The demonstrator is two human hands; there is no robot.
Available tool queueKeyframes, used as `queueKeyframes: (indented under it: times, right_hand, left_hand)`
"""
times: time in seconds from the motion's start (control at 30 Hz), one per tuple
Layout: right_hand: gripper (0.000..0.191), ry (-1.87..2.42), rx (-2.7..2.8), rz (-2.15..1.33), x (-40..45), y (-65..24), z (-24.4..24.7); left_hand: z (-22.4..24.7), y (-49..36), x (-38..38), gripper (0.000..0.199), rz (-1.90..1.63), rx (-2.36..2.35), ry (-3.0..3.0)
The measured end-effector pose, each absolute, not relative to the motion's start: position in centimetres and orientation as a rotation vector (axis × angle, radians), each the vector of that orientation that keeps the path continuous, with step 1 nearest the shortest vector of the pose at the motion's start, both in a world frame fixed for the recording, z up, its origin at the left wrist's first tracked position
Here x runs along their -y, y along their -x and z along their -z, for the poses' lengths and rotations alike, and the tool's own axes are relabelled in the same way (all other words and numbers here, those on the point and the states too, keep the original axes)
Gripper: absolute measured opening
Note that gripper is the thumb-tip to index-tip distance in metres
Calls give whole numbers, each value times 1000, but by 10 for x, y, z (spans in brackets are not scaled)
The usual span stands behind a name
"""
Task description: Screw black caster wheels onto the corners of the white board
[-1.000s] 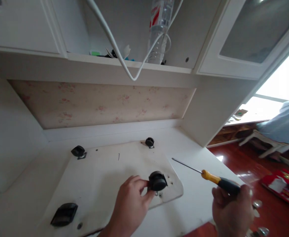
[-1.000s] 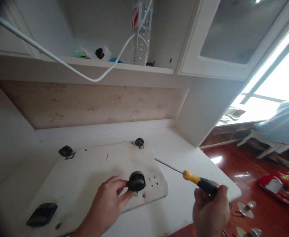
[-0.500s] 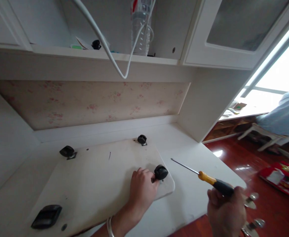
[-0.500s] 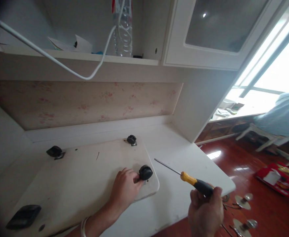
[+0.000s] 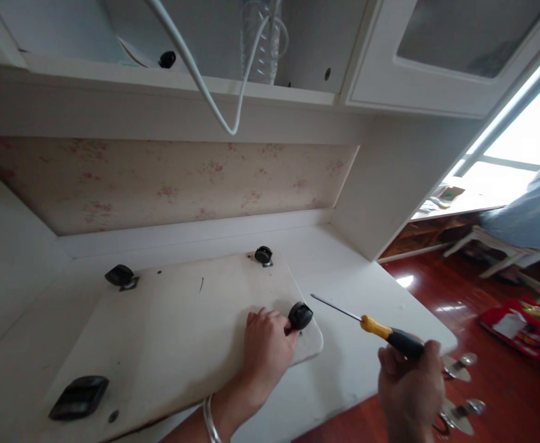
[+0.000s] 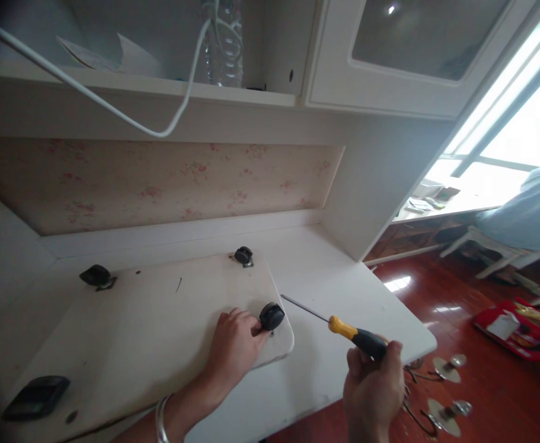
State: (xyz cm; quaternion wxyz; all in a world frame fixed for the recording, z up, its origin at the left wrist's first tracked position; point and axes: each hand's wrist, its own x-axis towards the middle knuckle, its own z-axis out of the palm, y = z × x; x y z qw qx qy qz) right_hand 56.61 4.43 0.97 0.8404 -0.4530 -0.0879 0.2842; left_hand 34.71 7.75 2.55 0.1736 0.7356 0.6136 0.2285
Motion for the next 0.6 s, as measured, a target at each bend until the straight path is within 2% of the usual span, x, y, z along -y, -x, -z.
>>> queueKeyframes:
  times: [0.6]
  right_hand:
    - [28, 988, 208, -590, -40, -563, -11]
  left_hand:
    - [-23, -345, -71, 14, -686, -1714, -2080]
